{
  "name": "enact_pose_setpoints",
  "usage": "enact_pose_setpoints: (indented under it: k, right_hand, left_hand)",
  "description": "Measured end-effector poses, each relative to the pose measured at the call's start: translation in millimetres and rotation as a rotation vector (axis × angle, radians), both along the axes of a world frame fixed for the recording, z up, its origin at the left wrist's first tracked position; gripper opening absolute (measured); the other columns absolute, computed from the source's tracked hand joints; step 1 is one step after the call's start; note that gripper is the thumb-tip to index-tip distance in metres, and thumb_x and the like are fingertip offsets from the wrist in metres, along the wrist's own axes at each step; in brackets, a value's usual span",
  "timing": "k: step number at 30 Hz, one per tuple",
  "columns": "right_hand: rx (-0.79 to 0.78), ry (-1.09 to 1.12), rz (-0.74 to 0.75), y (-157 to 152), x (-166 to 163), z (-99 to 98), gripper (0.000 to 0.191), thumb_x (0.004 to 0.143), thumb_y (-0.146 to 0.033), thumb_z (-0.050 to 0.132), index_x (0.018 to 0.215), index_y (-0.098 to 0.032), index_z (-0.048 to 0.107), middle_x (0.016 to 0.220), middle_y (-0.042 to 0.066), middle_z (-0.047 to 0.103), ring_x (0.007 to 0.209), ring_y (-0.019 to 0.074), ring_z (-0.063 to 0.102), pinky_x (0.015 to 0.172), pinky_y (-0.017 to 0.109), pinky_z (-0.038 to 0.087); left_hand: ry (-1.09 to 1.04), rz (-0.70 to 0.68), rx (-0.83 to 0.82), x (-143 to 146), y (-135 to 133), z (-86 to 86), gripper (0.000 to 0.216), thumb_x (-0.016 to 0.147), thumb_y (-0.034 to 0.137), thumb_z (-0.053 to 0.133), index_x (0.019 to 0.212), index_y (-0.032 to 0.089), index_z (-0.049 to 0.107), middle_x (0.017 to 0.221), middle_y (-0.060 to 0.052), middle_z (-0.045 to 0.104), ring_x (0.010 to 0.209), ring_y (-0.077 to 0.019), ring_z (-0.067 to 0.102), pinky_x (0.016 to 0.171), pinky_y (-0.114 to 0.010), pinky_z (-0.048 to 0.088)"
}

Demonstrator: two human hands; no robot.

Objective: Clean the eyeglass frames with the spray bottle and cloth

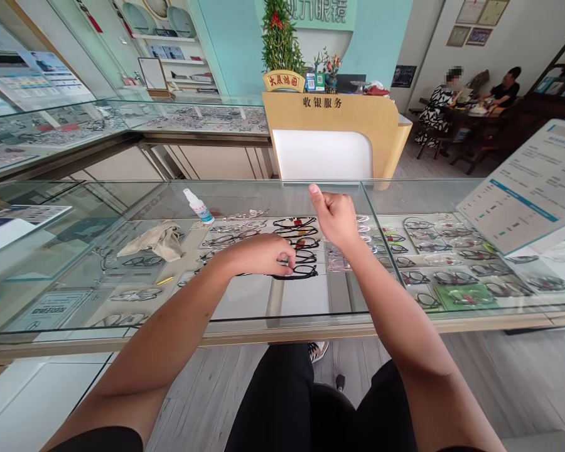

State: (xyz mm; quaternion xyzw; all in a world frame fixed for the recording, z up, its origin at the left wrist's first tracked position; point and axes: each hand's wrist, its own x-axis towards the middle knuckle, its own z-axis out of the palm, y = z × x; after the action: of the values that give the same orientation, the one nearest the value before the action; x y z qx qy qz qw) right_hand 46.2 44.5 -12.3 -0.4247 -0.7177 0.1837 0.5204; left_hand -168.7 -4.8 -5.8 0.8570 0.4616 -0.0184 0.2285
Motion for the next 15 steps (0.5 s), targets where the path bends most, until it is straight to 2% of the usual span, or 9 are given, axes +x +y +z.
enact_pose_setpoints:
  k: [3, 6, 8, 11, 15]
  right_hand:
    - [0.019, 0.028, -0.002, -1.0, 1.2, 1.1, 0.079, 0.101, -0.094, 0.037, 0.066, -0.026, 0.018, 0.065, -0.003, 0.018, 0.064, 0.0143, 0.017, 0.061, 0.037, 0.016]
    - [0.072, 0.033, 0.025, -4.5, 1.9, 3.7, 0.078, 0.099, -0.090, 0.053, 0.067, -0.026, 0.022, 0.066, -0.004, 0.020, 0.065, 0.0140, 0.018, 0.062, 0.036, 0.018]
    - [0.055, 0.042, 0.051, -7.0, 1.9, 5.5, 0.080, 0.097, -0.087, 0.060, 0.064, -0.027, 0.021, 0.065, -0.004, 0.018, 0.065, 0.0136, 0.017, 0.062, 0.035, 0.016]
    - [-0.034, 0.085, 0.077, -8.5, 1.9, 7.2, 0.083, 0.096, -0.088, 0.060, 0.060, -0.027, 0.016, 0.062, -0.005, 0.014, 0.063, 0.0124, 0.012, 0.061, 0.036, 0.012]
    - [-0.078, 0.192, 0.104, -7.0, 1.7, 8.0, 0.086, 0.093, -0.091, 0.062, 0.057, -0.028, 0.016, 0.060, -0.005, 0.013, 0.060, 0.0110, 0.010, 0.059, 0.036, 0.010]
  left_hand:
    - [-0.018, 0.017, 0.015, -2.5, 0.4, 3.3, 0.008, 0.080, 0.033, 0.077, 0.081, 0.028, 0.083, 0.075, 0.002, 0.069, 0.065, -0.0176, 0.057, 0.057, -0.032, 0.029]
    - [-0.042, 0.064, 0.081, -6.5, 1.2, 9.5, 0.012, 0.084, 0.038, 0.077, 0.086, 0.029, 0.084, 0.074, 0.002, 0.067, 0.063, -0.0172, 0.055, 0.058, -0.032, 0.029]
    - [-0.036, 0.122, 0.134, -8.6, 2.5, 12.3, 0.013, 0.086, 0.036, 0.075, 0.090, 0.028, 0.085, 0.077, 0.001, 0.071, 0.066, -0.0179, 0.058, 0.061, -0.032, 0.031]
    - [0.020, 0.187, 0.174, -9.0, 5.5, 11.6, 0.016, 0.087, 0.029, 0.072, 0.093, 0.029, 0.087, 0.082, 0.000, 0.078, 0.070, -0.0192, 0.062, 0.064, -0.032, 0.034]
    - [0.083, 0.185, 0.144, -5.6, 9.8, 3.4, 0.019, 0.090, 0.033, 0.073, 0.100, 0.029, 0.089, 0.097, 0.000, 0.085, 0.077, -0.0199, 0.067, 0.065, -0.032, 0.035]
